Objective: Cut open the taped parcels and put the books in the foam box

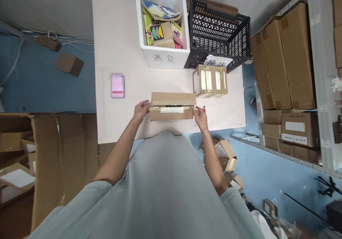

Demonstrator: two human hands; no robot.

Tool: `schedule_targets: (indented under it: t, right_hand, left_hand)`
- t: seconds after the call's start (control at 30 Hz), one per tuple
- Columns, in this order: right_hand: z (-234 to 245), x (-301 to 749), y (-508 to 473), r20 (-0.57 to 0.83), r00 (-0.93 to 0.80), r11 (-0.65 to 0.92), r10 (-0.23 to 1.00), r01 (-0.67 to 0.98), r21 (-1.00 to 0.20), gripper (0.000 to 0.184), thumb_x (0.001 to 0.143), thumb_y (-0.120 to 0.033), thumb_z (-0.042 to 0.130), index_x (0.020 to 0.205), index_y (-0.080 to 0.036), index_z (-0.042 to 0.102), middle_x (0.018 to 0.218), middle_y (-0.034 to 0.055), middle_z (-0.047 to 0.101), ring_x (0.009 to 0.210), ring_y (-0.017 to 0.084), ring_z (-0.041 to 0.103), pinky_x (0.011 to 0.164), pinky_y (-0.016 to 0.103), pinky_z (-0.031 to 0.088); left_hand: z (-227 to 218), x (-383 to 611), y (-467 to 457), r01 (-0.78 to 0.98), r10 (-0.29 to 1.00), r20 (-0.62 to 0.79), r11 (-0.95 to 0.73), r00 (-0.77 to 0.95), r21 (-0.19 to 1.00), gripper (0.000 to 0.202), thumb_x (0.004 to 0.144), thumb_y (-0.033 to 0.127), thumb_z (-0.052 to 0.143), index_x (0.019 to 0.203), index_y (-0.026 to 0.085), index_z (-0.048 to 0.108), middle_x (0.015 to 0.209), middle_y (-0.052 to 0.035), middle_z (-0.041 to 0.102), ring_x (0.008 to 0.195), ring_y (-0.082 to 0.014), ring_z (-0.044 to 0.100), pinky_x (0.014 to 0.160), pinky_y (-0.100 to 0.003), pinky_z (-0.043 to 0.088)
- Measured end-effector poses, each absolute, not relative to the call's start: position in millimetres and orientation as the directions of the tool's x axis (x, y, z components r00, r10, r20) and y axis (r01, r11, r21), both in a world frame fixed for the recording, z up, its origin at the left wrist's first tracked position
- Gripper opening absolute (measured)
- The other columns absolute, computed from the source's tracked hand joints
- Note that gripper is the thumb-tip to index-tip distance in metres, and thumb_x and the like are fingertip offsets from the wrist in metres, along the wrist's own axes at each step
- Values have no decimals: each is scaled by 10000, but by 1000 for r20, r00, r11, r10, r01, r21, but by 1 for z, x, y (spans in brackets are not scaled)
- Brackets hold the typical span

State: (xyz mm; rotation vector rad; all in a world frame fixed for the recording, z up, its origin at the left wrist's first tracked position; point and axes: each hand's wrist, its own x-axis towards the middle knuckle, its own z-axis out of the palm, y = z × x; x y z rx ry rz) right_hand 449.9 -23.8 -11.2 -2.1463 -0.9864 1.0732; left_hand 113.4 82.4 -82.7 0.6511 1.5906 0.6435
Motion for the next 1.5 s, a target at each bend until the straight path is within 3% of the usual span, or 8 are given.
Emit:
schedule_targets:
  t: [0.2,0.3,0.43,0.6,0.87,1.07,1.27,1.5]
  right_hand:
    - [-6,450,-12,-379,441,-536,813,312,-785,683,953,-752,593,1232,-160,785,1303,192,836,1242,316,771,1097,482,621]
    - [5,448,2,-281,416,-433,865,336,-836,672,984,-739,602,1285,-166,784,1384,197,817,1315,320,744,1171,485,582]
    - [16,445,31,-209,260,-313,943,474,-823,708,1044,-708,599,1553,-226,698,1641,174,668,1496,300,624,1219,476,550]
    - [2,440,70,-260,115,-257,959,744,-617,772,1021,-605,721,1650,-165,632,1630,219,567,1560,357,497,1351,559,390]
    - [-22,403,91,-275,151,-238,950,918,-318,809,898,-318,841,1599,-41,546,1645,333,436,1538,504,400,1297,687,381]
    - [-14,418,72,-222,81,-186,972,841,-509,748,911,-226,693,1620,-72,514,1631,308,467,1557,481,447,1303,686,431]
    - [4,465,20,-108,28,-98,994,682,-725,731,1011,-282,563,1730,-237,445,1666,189,551,1526,357,573,1276,606,538]
    - [-10,491,-31,-53,290,-250,955,700,-669,653,1078,-259,508,1730,-229,485,1589,219,587,1450,353,628,1203,600,591]
  left_hand:
    - [-34,89,46,214,903,-426,405,62,889,573,971,702,752,1225,191,807,1385,-165,799,1294,-324,752,1138,-483,637]
    - [-9,97,23,289,937,-324,277,131,916,607,1006,750,673,1228,205,823,1377,-158,795,1284,-316,758,1151,-487,629]
    - [16,108,4,386,960,-232,157,156,909,494,1095,641,608,1283,231,810,1299,-124,816,1221,-287,775,1132,-464,620]
    - [23,103,-18,565,953,-174,3,249,825,313,1095,426,663,1323,263,801,1069,-68,819,1070,-294,761,1026,-455,614]
    - [5,133,-17,793,880,-273,-170,390,585,534,1002,83,632,1517,211,693,1259,-132,779,1173,-339,723,1014,-467,585]
    - [7,166,12,742,824,-149,-393,546,544,481,1060,111,563,1520,185,682,1434,-172,726,1329,-356,686,1138,-514,574]
    - [-2,181,36,670,701,-155,-557,696,491,562,999,33,507,1527,137,669,1475,-195,722,1458,-342,667,1422,-650,313]
    - [18,160,23,685,720,-124,-570,682,453,445,1139,175,449,1514,152,688,1466,-193,740,1493,-354,666,1451,-724,197]
